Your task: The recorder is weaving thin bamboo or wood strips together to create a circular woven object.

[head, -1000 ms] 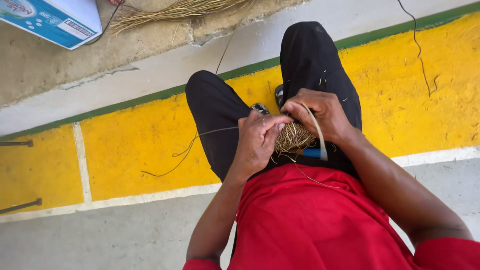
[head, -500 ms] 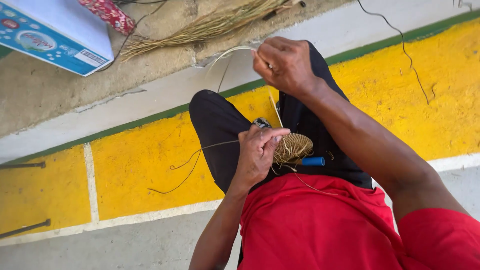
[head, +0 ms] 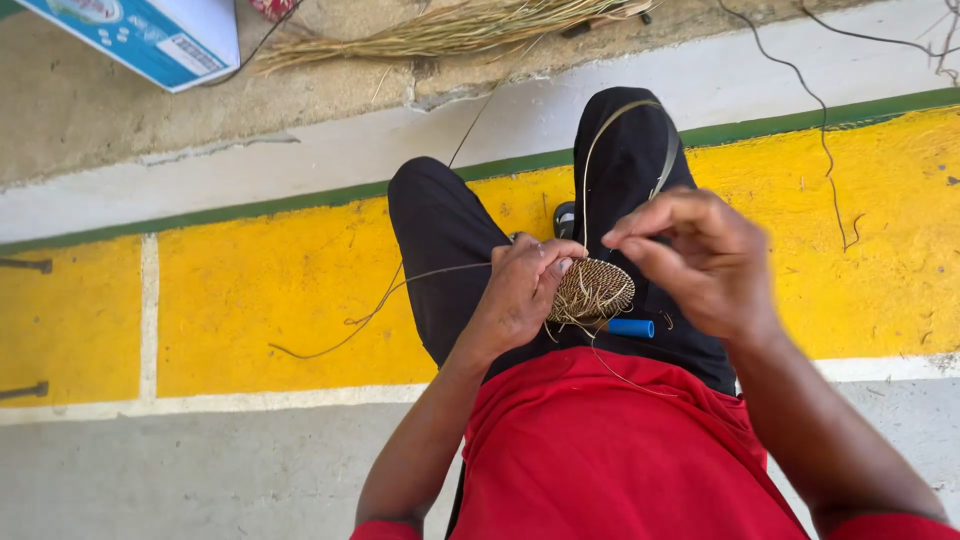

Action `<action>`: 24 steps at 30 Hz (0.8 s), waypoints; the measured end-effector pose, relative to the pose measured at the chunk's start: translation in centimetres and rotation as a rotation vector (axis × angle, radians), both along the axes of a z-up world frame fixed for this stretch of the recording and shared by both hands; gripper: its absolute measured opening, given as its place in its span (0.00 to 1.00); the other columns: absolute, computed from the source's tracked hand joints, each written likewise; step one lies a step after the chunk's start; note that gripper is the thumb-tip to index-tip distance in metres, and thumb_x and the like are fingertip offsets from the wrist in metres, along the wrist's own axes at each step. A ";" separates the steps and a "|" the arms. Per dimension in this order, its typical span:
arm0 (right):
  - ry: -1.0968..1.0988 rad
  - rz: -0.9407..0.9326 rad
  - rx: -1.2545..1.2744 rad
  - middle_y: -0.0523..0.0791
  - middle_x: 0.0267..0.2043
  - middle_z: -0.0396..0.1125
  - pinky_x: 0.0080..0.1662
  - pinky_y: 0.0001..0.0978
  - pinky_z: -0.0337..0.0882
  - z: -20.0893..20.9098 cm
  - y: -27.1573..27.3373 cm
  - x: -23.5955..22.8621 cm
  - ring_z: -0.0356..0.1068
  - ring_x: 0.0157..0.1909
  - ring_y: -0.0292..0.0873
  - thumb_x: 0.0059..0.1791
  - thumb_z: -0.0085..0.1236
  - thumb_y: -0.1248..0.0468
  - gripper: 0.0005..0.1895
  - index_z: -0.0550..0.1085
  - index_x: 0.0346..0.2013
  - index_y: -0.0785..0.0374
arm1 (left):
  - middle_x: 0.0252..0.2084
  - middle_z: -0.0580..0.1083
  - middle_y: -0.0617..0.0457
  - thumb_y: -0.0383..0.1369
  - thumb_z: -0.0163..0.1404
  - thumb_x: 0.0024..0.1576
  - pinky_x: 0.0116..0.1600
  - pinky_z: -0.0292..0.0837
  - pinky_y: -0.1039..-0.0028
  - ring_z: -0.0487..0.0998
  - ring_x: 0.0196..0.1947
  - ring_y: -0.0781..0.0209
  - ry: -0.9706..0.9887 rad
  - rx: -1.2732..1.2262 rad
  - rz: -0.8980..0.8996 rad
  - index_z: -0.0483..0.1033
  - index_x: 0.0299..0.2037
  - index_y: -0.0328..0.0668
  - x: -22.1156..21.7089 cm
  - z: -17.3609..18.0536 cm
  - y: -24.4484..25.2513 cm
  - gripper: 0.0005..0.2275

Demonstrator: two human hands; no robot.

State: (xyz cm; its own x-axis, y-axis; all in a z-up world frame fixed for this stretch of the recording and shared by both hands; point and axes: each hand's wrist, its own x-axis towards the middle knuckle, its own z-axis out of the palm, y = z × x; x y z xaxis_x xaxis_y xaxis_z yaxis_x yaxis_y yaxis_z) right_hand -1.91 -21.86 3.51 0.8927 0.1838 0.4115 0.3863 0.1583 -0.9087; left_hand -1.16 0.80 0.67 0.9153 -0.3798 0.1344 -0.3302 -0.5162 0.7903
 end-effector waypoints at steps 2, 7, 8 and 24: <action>0.163 -0.001 0.011 0.51 0.45 0.72 0.54 0.31 0.78 -1.8 0.8 -0.1 0.76 0.51 0.41 0.53 0.58 0.76 0.14 0.67 0.51 0.68 | 0.33 0.74 0.59 0.32 0.47 0.66 0.54 0.58 0.68 0.71 0.39 0.63 -0.021 -0.004 0.012 0.80 0.50 0.50 -0.1 -0.3 0.1 0.09; 0.122 -0.100 -0.278 0.53 0.47 0.72 0.54 0.32 0.77 -5.2 1.0 -0.8 0.75 0.52 0.42 0.53 0.58 0.78 0.08 0.73 0.45 0.68 | 0.35 0.78 0.61 0.32 0.48 0.65 0.53 0.58 0.68 0.72 0.40 0.64 -0.058 0.016 0.037 0.81 0.48 0.50 -0.1 0.0 -0.3 0.09; 0.215 -0.100 -0.201 0.49 0.46 0.74 0.53 0.29 0.77 -5.0 1.1 -0.6 0.76 0.51 0.39 0.52 0.58 0.77 0.12 0.70 0.48 0.65 | 0.35 0.78 0.61 0.32 0.48 0.65 0.53 0.58 0.68 0.72 0.40 0.64 -0.052 0.013 0.045 0.81 0.49 0.50 0.0 -0.1 -0.4 0.08; 0.121 -0.239 -0.597 0.46 0.44 0.72 0.47 0.32 0.70 -4.9 0.4 0.7 0.71 0.47 0.41 0.54 0.61 0.68 0.07 0.77 0.47 0.63 | 0.53 0.75 0.50 0.27 0.51 0.60 0.63 0.69 0.66 0.75 0.56 0.54 0.100 -0.146 0.007 0.73 0.57 0.41 0.7 0.3 1.4 0.15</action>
State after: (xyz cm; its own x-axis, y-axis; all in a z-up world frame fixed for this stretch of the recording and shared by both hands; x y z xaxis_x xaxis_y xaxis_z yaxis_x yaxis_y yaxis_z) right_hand -1.24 -21.50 -1.39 0.9710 0.1404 0.1937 0.2374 -0.4645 -0.8531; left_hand -0.50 2.18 0.94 0.9295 -0.3563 0.0955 -0.2427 -0.3958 0.8857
